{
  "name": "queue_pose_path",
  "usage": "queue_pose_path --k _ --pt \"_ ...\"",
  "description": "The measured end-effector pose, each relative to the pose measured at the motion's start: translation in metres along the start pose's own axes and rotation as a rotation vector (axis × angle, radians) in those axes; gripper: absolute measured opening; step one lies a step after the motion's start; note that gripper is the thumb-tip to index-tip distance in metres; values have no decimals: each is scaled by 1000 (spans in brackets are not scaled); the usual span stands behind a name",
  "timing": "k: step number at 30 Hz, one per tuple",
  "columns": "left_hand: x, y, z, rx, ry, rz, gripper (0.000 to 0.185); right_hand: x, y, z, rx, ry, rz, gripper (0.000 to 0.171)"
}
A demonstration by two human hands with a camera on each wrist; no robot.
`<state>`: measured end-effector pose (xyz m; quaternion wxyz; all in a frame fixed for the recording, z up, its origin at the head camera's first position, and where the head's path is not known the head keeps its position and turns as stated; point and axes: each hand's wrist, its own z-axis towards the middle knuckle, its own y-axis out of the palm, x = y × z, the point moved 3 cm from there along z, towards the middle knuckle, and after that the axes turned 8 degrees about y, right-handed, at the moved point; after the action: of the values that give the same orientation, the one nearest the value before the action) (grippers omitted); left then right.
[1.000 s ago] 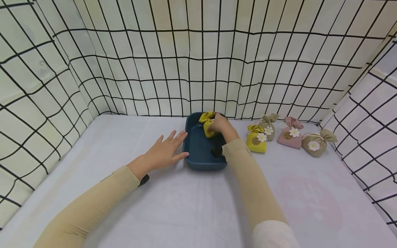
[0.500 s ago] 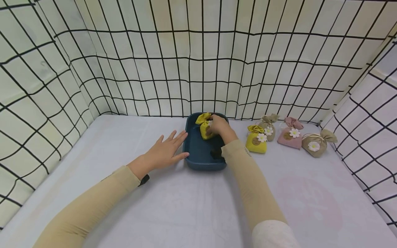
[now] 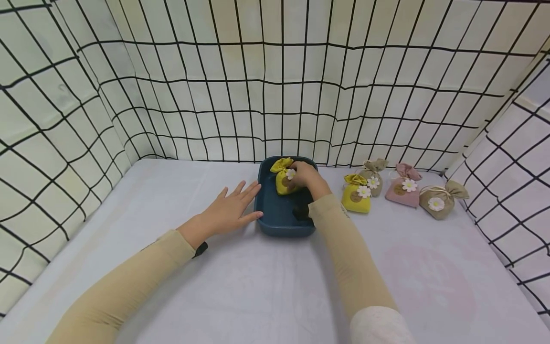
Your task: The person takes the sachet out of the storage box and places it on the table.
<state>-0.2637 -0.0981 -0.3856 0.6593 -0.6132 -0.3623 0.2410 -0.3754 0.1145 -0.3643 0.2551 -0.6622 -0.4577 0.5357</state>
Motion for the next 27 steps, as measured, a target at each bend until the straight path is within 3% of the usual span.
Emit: queue_pose_path --k 11,27 --pt "-2 2 1 3 4 2 84 0 4 2 13 23 16 80" --pt "-1 1 0 -1 -1 3 84 3 4 1 26 -24 97 76"
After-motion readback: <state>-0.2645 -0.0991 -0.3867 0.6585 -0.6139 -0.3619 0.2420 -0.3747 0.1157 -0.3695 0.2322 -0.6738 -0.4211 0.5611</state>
